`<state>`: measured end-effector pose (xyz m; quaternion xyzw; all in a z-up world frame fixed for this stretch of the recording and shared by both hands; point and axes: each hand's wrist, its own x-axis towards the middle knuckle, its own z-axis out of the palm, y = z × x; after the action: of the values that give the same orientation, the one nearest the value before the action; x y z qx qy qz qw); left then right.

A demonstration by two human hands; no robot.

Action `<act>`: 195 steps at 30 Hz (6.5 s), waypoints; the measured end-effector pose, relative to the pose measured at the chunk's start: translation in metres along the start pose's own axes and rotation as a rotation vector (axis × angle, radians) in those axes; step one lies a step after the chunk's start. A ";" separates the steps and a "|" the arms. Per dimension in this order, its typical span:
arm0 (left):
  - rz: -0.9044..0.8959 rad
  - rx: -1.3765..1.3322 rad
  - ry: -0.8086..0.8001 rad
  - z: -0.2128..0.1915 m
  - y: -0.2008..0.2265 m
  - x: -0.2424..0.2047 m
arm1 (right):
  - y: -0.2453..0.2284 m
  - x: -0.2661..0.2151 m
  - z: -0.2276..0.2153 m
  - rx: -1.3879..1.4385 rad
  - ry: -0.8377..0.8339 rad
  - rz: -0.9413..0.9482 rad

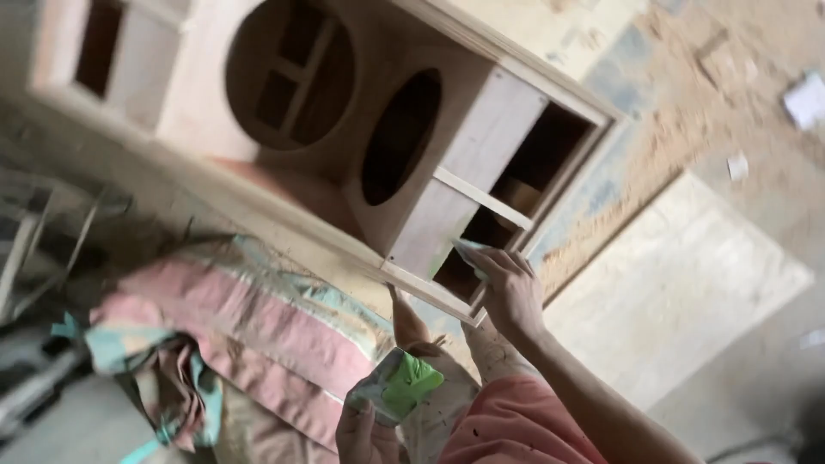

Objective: The person applies wood putty to the seams and gaps of a wooden speaker enclosure using hand-held scrapers, smoothing the material across the surface.

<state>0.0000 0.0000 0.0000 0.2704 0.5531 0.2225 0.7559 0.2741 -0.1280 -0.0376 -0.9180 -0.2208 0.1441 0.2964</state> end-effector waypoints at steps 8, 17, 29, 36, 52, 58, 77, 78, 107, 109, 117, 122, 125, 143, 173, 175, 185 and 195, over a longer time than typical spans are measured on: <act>-0.243 0.250 -0.286 -0.022 0.069 0.104 | -0.017 -0.004 0.051 -0.396 0.212 0.193; -0.356 0.331 -0.421 -0.020 0.071 0.179 | -0.021 0.009 0.079 -0.558 0.281 0.255; -0.393 0.258 -0.503 -0.040 0.082 0.213 | -0.006 0.004 0.106 -0.627 0.253 0.227; -0.391 0.321 -0.463 -0.021 0.085 0.204 | -0.020 0.003 0.072 -0.448 0.220 0.197; -0.392 0.331 -0.496 -0.006 0.092 0.195 | -0.032 0.001 0.081 -0.381 0.013 0.171; -0.285 0.603 -0.453 0.028 0.103 0.193 | -0.044 0.011 0.030 -0.058 -0.154 0.416; -0.124 0.229 -0.308 0.068 -0.022 0.116 | 0.165 0.105 -0.022 -0.319 0.246 -0.699; -0.078 0.247 -0.286 0.068 -0.029 0.106 | 0.175 0.103 -0.021 -0.329 0.222 -0.768; -0.079 0.198 -0.105 0.103 -0.053 0.045 | 0.184 0.100 -0.030 -0.349 0.086 -0.980; -0.086 0.266 -0.103 0.103 -0.051 0.047 | 0.185 0.105 -0.019 -0.343 0.112 -1.000; -0.043 0.087 -0.112 0.088 -0.052 0.051 | 0.185 0.111 -0.032 -0.465 -0.019 -1.074; -0.011 0.037 -0.094 0.085 -0.048 0.053 | 0.158 0.125 -0.064 -0.394 0.015 -0.864; -0.049 0.020 -0.026 0.079 -0.048 0.045 | 0.138 0.140 -0.081 -0.382 0.021 -0.608; 0.003 -0.046 -0.031 0.076 -0.035 0.042 | 0.111 0.145 -0.069 -0.490 -0.197 -0.857; 0.044 -0.087 -0.044 0.088 -0.047 0.037 | 0.111 0.156 -0.065 -0.575 -0.475 -0.628; 0.063 -0.076 -0.055 0.088 -0.043 0.039 | 0.117 0.151 -0.069 -0.554 -0.540 -0.672; 0.016 0.034 0.079 0.073 -0.049 0.034 | 0.136 0.147 -0.059 -0.487 -0.141 -1.165; 0.048 -0.047 -0.027 0.083 -0.042 0.037 | 0.136 0.146 -0.063 -0.501 -0.220 -1.146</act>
<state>0.0911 -0.0221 -0.0340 0.2689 0.5308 0.2498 0.7639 0.4679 -0.1855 -0.0909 -0.6753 -0.7334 0.0001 0.0780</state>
